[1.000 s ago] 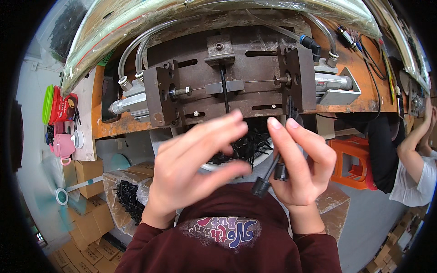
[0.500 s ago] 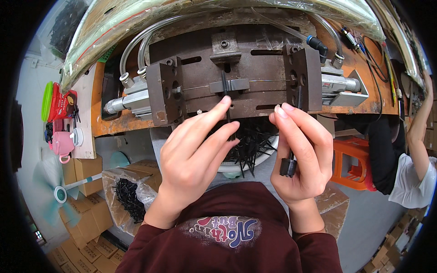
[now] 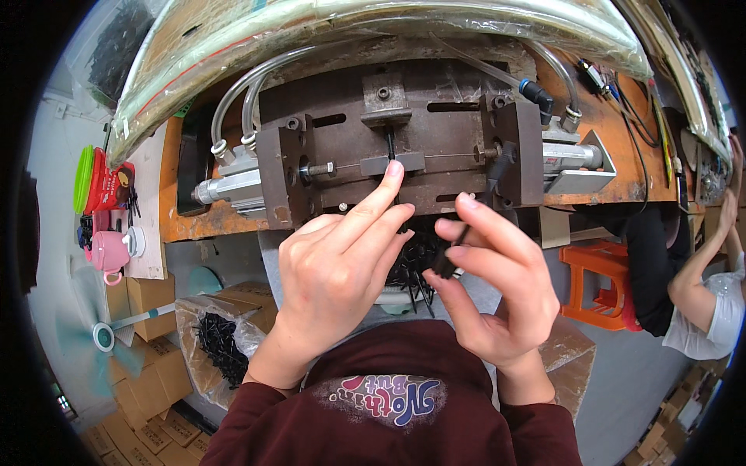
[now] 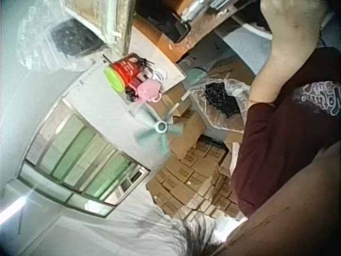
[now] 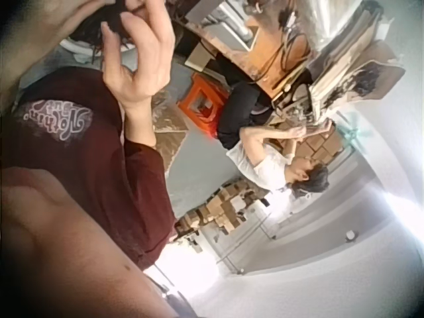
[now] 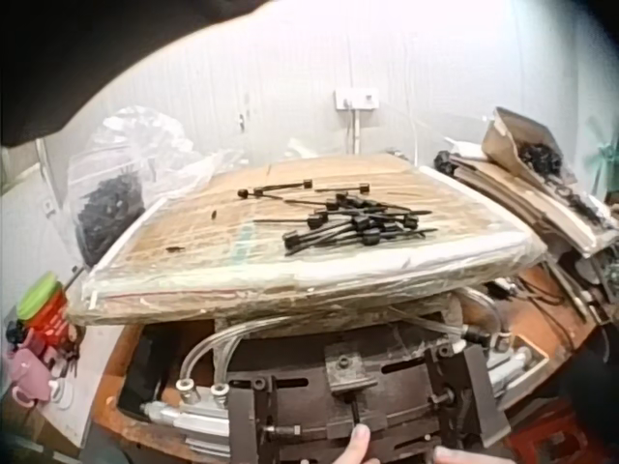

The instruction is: Insert small black plastic components onto cables using a workbench jig.

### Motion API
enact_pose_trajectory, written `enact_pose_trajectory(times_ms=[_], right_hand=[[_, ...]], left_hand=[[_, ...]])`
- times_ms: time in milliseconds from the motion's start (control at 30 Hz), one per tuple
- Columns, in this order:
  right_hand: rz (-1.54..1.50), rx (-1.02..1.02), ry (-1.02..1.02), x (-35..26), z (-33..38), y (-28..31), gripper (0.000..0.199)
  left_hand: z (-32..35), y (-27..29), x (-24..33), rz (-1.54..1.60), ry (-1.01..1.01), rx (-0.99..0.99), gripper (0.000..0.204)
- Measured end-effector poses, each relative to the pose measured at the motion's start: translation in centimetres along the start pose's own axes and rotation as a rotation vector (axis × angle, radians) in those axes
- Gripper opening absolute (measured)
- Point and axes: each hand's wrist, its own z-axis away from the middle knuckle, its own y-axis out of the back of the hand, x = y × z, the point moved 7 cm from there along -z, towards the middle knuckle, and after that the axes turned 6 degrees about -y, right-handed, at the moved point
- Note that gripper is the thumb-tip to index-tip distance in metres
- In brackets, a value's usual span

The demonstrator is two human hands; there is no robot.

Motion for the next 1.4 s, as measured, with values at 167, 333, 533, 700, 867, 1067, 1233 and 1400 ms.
enact_pose_trajectory(times_ms=[167, 333, 533, 700, 867, 1067, 1233, 1400], right_hand=[[0.298, -0.086, 0.106, -1.3, -0.9, -1.1, 0.028], [0.394, -0.183, 0.122, -0.8, -1.8, -2.3, 0.024], [0.563, -0.313, 0.162, -0.4, -2.2, -4.6, 0.023], [0.632, -0.384, 0.084, -0.9, -3.1, -5.0, 0.026], [0.667, -0.408, 0.076, -1.5, -3.2, -4.9, 0.026], [0.534, -0.453, 0.152, -2.7, -6.3, -3.7, 0.031], [0.615, -0.103, 0.269, -4.4, -16.5, -1.5, 0.020], [0.993, -0.339, 0.341, -2.7, -26.0, -4.2, 0.040]], left_hand=[[0.3, 0.0, -0.1, 0.024, -0.021, 0.029, 0.026], [2.3, 1.1, 0.1, 0.247, -0.014, -0.192, 0.025], [6.3, -1.5, 0.3, 0.417, 0.004, -0.391, 0.021], [7.9, -3.2, -0.8, 0.451, 0.073, -0.443, 0.019], [8.9, -5.6, -0.8, 0.499, 0.059, -0.506, 0.019], [9.4, -6.2, -1.2, 0.475, 0.060, -0.472, 0.029], [9.1, -5.1, -1.3, 0.473, 0.096, -0.415, 0.061], [9.7, -5.2, -0.9, 0.452, 0.079, -0.440, 0.070]])
